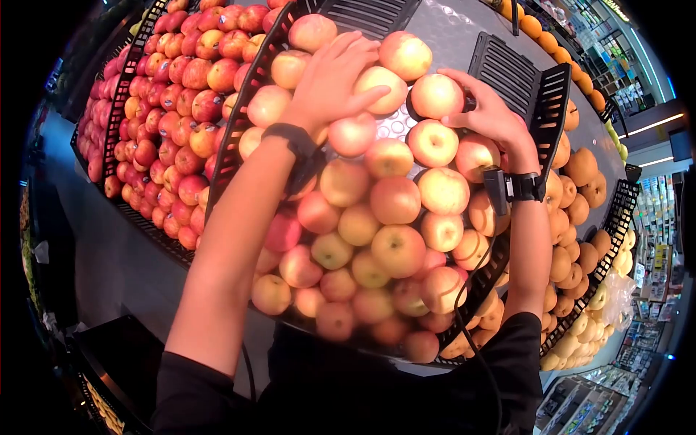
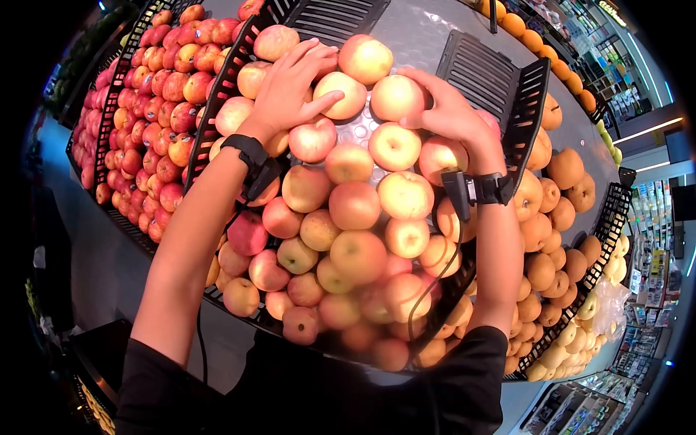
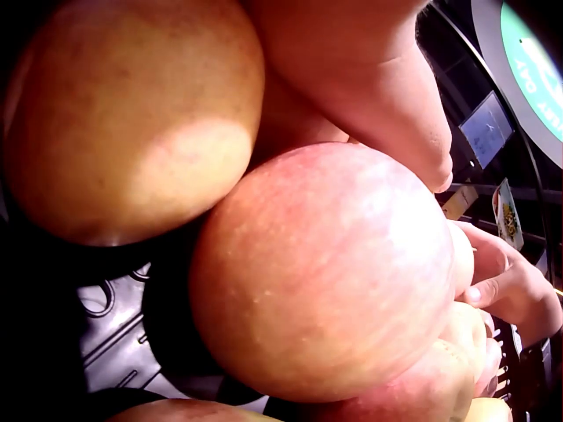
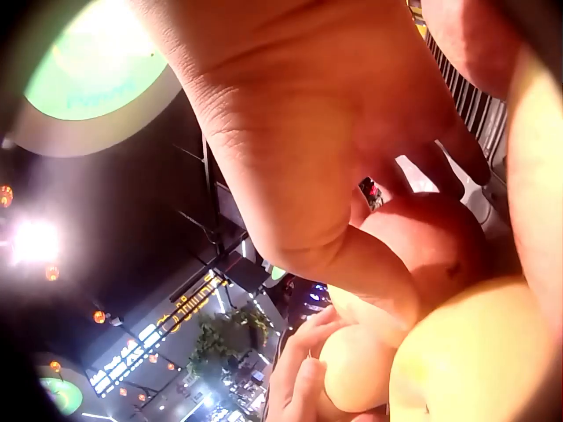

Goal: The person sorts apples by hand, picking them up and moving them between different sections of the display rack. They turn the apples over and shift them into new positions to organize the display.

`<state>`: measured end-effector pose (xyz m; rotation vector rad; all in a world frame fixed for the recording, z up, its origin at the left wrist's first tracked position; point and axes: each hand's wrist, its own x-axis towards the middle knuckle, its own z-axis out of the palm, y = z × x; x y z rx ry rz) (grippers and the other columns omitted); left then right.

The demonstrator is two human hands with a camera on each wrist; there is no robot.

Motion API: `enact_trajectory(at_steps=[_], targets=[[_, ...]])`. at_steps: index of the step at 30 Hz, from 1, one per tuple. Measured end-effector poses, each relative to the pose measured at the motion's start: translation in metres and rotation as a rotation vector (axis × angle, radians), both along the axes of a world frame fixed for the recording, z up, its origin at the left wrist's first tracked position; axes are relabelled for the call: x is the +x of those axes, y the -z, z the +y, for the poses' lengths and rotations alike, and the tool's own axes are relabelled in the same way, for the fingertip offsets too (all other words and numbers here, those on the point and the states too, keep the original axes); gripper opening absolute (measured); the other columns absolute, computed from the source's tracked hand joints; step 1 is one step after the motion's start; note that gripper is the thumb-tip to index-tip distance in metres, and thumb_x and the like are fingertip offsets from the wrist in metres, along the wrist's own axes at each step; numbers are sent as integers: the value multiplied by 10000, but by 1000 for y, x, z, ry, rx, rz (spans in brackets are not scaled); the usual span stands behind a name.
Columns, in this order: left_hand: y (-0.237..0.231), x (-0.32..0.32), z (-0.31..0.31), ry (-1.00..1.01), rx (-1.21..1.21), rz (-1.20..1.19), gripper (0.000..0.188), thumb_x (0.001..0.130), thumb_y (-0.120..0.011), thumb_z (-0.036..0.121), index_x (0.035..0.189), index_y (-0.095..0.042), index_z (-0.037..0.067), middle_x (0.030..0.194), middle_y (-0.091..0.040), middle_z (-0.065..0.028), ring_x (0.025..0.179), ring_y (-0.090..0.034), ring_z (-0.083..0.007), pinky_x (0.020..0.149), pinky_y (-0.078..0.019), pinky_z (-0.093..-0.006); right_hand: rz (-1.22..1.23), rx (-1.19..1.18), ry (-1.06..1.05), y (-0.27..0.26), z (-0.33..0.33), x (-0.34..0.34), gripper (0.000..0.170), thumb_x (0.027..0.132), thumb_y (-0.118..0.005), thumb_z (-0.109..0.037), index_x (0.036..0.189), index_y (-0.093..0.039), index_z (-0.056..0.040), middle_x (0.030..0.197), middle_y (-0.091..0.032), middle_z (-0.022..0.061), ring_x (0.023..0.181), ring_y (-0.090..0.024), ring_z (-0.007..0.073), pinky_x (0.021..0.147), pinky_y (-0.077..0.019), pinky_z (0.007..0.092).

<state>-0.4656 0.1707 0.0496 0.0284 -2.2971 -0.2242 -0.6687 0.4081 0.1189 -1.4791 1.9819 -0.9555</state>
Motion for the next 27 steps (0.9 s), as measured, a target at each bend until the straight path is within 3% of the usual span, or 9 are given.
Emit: enact_trajectory(at_steps=[3,7,10,13,15,18,21,24,27], targets=[[1,2,1,-19,15,-17,527,924,-711,442,1318,-684,94,1470,-622,-66,1473,-482,-330,1178,-415,-511,-1,126,43,-14,0,7,826,787,-817,-129,1539,-498,-10,1450,-606,190,1360,-584,291,1158,-453,387],[3,1,0,-46,-3,-24,520,920,-704,445,1327,-685,121,1473,-622,-59,1477,-483,-316,1174,-416,-495,410,11,31,6,13,11,850,883,-808,-252,1573,-410,44,1566,-470,291,1456,-501,387,1207,-420,433],[3,2,0,-55,-6,-12,515,929,-703,459,1320,-695,124,1471,-623,-49,1475,-485,-314,1176,-415,-493,547,39,282,-3,28,50,857,901,-803,-301,1561,-402,71,1534,-485,316,1431,-515,423,1201,-422,433],[3,1,1,-57,-4,-25,504,934,-707,458,1303,-708,114,1454,-633,-46,1462,-495,-320,1168,-425,-493,485,344,394,-10,33,87,740,955,-716,-487,1395,-573,90,1269,-693,275,1288,-617,419,1111,-467,487],[2,1,1,-32,0,-28,507,935,-711,461,1297,-710,105,1448,-636,-53,1456,-497,-326,1163,-431,-496,648,422,306,10,34,76,780,944,-662,-624,1275,-669,82,1233,-718,260,1204,-664,416,1074,-458,559],[-3,1,0,-22,-10,-24,517,931,-722,460,1284,-715,83,1453,-635,-69,1448,-500,-345,1164,-435,-505,418,339,235,18,30,59,749,931,-698,-602,1275,-680,63,1213,-720,271,1177,-681,399,1047,-484,531],[-3,1,3,-16,-7,-11,536,928,-730,459,1286,-707,61,1476,-623,-83,1449,-494,-366,1179,-423,-520,229,367,230,-9,27,73,679,907,-790,-503,1236,-692,83,1007,-756,233,938,-737,321,833,-567,438],[-3,0,0,-4,-14,-17,550,930,-731,462,1298,-698,54,1493,-612,-86,1454,-487,-378,1189,-413,-527,332,222,262,11,34,64,598,846,-824,-426,1195,-730,51,939,-775,241,901,-765,385,826,-593,467],[-3,1,2,-15,-14,-28,561,929,-734,458,1314,-687,54,1500,-608,-90,1464,-478,-382,1202,-400,-531,353,70,265,15,44,76,562,794,-854,-275,1220,-655,35,1069,-721,249,1071,-697,399,932,-551,481]])
